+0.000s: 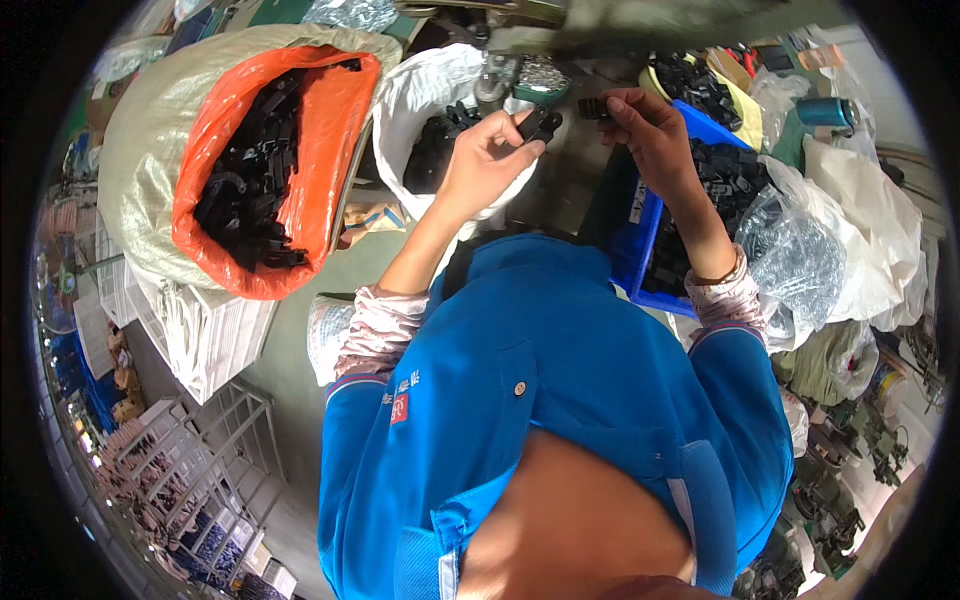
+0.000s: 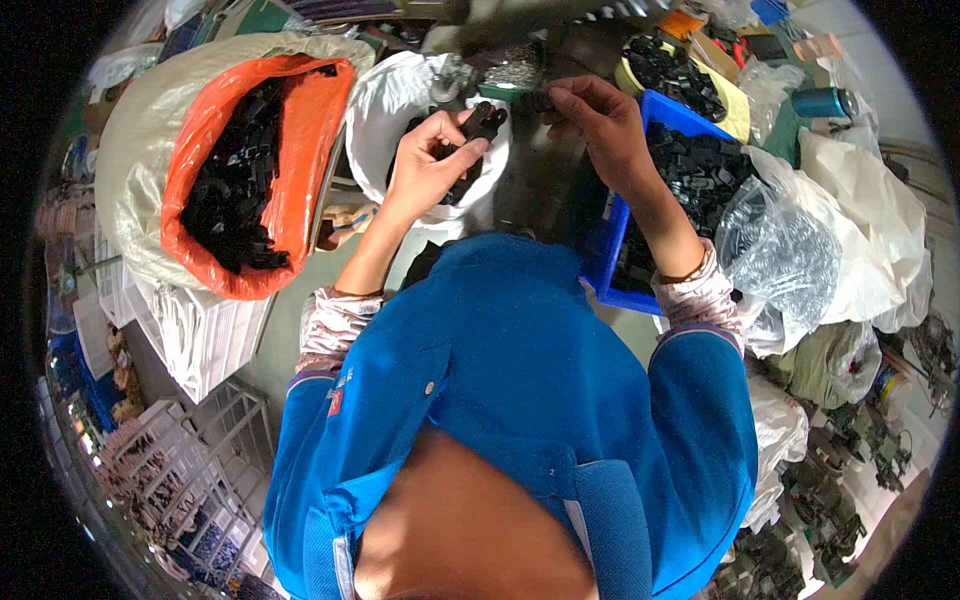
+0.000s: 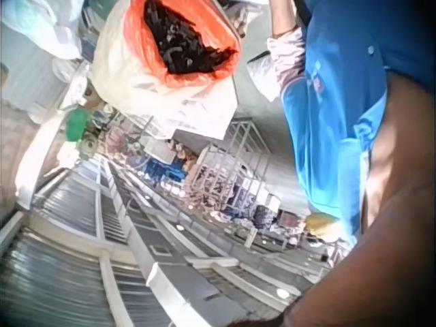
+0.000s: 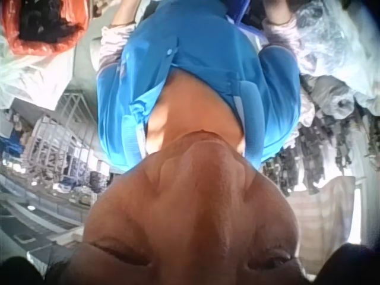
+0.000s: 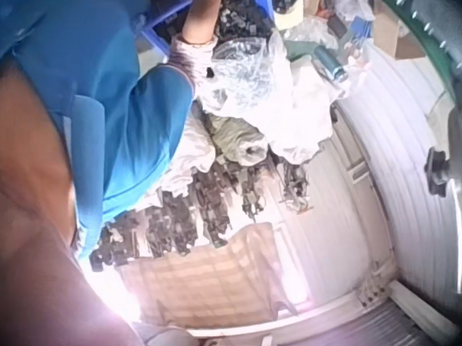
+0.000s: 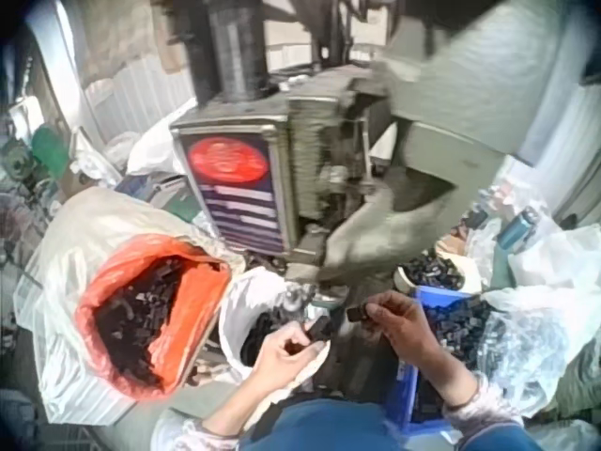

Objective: The person repeatedly picks small black plastic parts from a blue bin and a large sack, then uses a handheld tool to press or snap components together. The assembled parts are placed into a white sack. The person occasionally refills the blue bin from the sack and continues the assembly cycle.

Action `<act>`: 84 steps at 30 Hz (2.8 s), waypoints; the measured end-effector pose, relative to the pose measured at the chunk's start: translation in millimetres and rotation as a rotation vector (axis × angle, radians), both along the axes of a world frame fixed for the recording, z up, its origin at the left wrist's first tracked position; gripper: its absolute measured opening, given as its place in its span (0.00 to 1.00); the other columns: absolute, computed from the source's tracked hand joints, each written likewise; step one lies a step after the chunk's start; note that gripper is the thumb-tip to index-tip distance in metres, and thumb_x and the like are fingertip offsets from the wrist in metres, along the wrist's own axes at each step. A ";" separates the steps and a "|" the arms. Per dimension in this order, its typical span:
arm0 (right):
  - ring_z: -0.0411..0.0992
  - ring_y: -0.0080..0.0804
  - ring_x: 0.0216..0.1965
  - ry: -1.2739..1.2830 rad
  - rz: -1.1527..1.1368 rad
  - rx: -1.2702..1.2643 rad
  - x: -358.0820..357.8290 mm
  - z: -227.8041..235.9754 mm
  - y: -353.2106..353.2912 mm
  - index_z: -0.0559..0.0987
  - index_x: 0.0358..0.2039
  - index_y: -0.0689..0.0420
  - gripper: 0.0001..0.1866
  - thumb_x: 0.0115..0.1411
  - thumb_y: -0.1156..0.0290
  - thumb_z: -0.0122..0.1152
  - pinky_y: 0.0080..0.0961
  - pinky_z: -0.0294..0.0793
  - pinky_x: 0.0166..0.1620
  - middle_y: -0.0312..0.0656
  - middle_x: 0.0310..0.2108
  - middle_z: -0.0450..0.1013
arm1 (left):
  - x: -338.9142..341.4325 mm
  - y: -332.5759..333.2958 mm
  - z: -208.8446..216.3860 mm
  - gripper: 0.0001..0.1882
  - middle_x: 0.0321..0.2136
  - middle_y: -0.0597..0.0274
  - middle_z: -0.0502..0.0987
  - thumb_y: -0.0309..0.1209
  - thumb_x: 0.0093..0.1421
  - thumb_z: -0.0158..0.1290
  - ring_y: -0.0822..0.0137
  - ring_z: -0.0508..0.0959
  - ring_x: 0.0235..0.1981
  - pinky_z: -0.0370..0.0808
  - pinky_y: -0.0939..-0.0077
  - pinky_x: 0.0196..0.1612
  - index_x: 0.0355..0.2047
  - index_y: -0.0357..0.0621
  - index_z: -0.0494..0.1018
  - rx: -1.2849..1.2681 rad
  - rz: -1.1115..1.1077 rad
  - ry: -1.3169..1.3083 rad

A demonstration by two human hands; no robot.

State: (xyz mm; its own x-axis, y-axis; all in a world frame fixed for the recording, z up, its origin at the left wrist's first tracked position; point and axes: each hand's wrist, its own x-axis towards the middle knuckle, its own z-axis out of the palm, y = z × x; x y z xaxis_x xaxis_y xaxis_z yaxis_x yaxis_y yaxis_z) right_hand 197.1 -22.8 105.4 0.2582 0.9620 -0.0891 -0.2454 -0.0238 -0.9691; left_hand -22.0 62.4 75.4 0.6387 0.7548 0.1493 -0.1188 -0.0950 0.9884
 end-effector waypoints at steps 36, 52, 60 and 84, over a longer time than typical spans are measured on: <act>0.76 0.31 0.38 -0.950 -0.216 0.409 -82.2 -11.4 70.4 0.80 0.38 0.57 0.13 0.49 0.76 0.67 0.25 0.75 0.40 0.41 0.39 0.77 | -46.5 107.9 40.7 0.13 0.26 0.51 0.76 0.29 0.51 0.58 0.54 0.76 0.27 0.73 0.67 0.30 0.35 0.33 0.75 0.977 -0.138 0.251; 0.75 0.28 0.39 -0.623 -0.127 0.099 -75.2 -28.1 75.0 0.75 0.42 0.65 0.15 0.53 0.85 0.61 0.22 0.78 0.41 0.43 0.38 0.76 | -25.7 138.3 35.2 0.13 0.22 0.55 0.74 0.37 0.54 0.55 0.50 0.75 0.26 0.69 0.60 0.27 0.38 0.47 0.70 0.865 -0.381 0.506; 0.74 0.33 0.41 -0.432 -0.071 0.002 -34.2 -36.7 88.2 0.77 0.45 0.59 0.14 0.58 0.73 0.55 0.28 0.74 0.44 0.43 0.42 0.75 | -48.6 141.0 29.6 0.10 0.20 0.53 0.74 0.35 0.53 0.57 0.50 0.74 0.24 0.70 0.65 0.27 0.33 0.44 0.74 0.710 -0.300 0.391; 0.74 0.49 0.39 -1.943 -0.261 -0.067 40.9 -190.9 141.6 0.77 0.42 0.48 0.14 0.55 0.63 0.53 0.43 0.72 0.42 0.49 0.37 0.74 | -153.0 150.7 -48.8 0.21 0.44 0.51 0.74 0.37 0.53 0.57 0.49 0.75 0.43 0.73 0.61 0.43 0.45 0.45 0.70 0.953 0.203 0.566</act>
